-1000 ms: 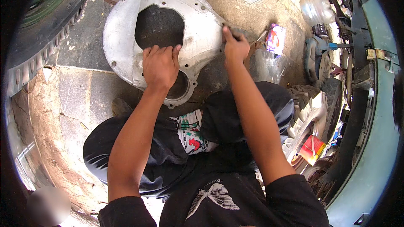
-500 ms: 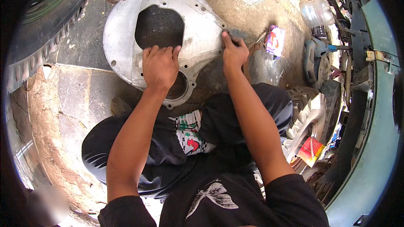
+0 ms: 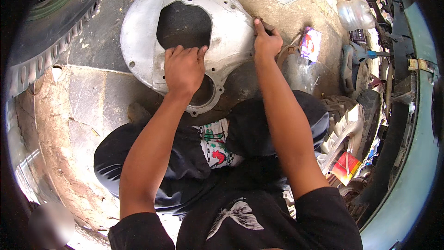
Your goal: The person sits on the floor and sands the surface of a large white metal part using a sanding block. They repeatedly rub the sanding block over the edges and flat areas of the part.
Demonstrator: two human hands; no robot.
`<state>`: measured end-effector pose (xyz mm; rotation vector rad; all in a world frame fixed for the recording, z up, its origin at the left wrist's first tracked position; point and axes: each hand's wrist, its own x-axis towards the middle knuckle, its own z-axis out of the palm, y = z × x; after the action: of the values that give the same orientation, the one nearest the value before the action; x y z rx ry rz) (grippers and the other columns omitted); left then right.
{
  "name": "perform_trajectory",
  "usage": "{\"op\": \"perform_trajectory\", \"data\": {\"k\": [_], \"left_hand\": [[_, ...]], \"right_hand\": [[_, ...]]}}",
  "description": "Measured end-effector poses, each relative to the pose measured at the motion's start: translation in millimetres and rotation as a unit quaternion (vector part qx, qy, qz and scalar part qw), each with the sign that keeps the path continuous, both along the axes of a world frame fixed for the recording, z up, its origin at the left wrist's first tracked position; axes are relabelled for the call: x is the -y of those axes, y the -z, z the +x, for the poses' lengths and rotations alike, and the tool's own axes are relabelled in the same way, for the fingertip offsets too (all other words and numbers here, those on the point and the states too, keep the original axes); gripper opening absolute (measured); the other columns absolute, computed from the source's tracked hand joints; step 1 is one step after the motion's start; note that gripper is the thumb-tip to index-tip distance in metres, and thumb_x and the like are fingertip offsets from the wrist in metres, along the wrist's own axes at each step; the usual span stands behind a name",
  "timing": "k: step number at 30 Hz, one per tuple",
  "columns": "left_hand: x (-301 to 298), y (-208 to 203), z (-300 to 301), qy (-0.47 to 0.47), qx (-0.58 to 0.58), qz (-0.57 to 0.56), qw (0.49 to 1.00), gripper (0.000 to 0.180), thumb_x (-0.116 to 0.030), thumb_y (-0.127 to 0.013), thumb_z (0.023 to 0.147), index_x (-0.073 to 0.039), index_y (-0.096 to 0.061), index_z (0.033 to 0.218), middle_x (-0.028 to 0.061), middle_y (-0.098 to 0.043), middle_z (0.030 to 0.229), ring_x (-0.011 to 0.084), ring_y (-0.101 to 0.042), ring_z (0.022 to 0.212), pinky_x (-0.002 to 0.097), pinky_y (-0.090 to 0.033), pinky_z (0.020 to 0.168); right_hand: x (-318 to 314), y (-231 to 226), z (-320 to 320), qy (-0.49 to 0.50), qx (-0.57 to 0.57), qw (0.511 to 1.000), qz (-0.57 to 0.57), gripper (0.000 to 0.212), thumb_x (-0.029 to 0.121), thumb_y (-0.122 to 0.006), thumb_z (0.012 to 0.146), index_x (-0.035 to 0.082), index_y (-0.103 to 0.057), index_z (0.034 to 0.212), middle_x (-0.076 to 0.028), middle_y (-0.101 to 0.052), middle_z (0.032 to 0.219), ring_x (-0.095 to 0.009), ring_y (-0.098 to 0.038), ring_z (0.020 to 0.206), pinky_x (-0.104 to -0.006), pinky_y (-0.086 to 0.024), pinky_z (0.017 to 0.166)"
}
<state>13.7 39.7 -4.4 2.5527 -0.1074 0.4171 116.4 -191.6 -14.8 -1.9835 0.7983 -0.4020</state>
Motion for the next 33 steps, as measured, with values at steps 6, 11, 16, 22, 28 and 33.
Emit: {"op": "perform_trajectory", "data": {"k": [6,11,16,22,28,33], "left_hand": [[0,1,0,-0.006,0.015,0.012,1.000,0.041,-0.028,-0.063,0.107,-0.005,-0.073,0.073,0.0134,-0.074,0.077,0.0326,-0.066,0.083,0.0453,-0.047,0.090],[-2,-2,1,-0.004,0.005,0.016,1.000,0.042,-0.026,-0.062,0.107,-0.006,-0.072,0.072,0.0137,-0.073,0.077,0.0317,-0.066,0.083,0.0452,-0.047,0.090],[2,-2,0,0.001,0.008,0.016,1.000,0.041,-0.027,-0.063,0.107,-0.006,-0.073,0.073,0.0137,-0.073,0.076,0.0314,-0.066,0.082,0.0447,-0.047,0.091],[0,-2,0,-0.006,-0.016,0.019,1.000,0.041,-0.027,-0.063,0.107,-0.006,-0.074,0.074,0.0137,-0.075,0.079,0.0311,-0.067,0.084,0.0444,-0.047,0.092],[-2,-3,-1,-0.003,-0.006,0.030,1.000,0.039,-0.027,-0.063,0.106,-0.006,-0.075,0.076,0.0133,-0.075,0.079,0.0313,-0.067,0.084,0.0440,-0.047,0.091],[1,2,1,-0.003,-0.003,0.016,1.000,0.039,-0.027,-0.063,0.106,-0.005,-0.075,0.076,0.0131,-0.075,0.079,0.0315,-0.067,0.085,0.0441,-0.046,0.091]], "right_hand": [[10,10,-15,-0.022,-0.035,0.996,-0.083,0.047,0.043,-0.094,0.081,0.004,-0.084,0.106,-0.016,-0.082,0.106,-0.029,-0.076,0.102,-0.0423,-0.054,0.098],[10,-4,0,-0.077,-0.016,0.996,0.034,0.053,0.046,-0.094,0.080,0.001,-0.083,0.106,-0.021,-0.080,0.110,-0.032,-0.074,0.108,-0.0422,-0.053,0.101],[7,21,-17,-0.002,0.011,0.992,-0.123,0.053,0.042,-0.095,0.082,-0.004,-0.080,0.105,-0.014,-0.079,0.098,-0.025,-0.071,0.093,-0.0374,-0.053,0.091],[15,9,-14,-0.057,-0.022,0.998,-0.008,0.065,0.051,-0.095,0.075,-0.001,-0.081,0.111,-0.022,-0.079,0.117,-0.037,-0.073,0.114,-0.0462,-0.051,0.106],[-3,-3,-18,-0.005,-0.064,0.996,-0.056,0.079,0.053,-0.095,0.075,0.000,-0.075,0.129,-0.026,-0.073,0.132,-0.041,-0.068,0.125,-0.0463,-0.049,0.110],[-6,-11,-27,0.006,-0.039,0.996,-0.081,0.053,0.046,-0.095,0.079,0.002,-0.082,0.106,-0.016,-0.081,0.102,-0.033,-0.075,0.099,-0.0441,-0.054,0.096]]}}
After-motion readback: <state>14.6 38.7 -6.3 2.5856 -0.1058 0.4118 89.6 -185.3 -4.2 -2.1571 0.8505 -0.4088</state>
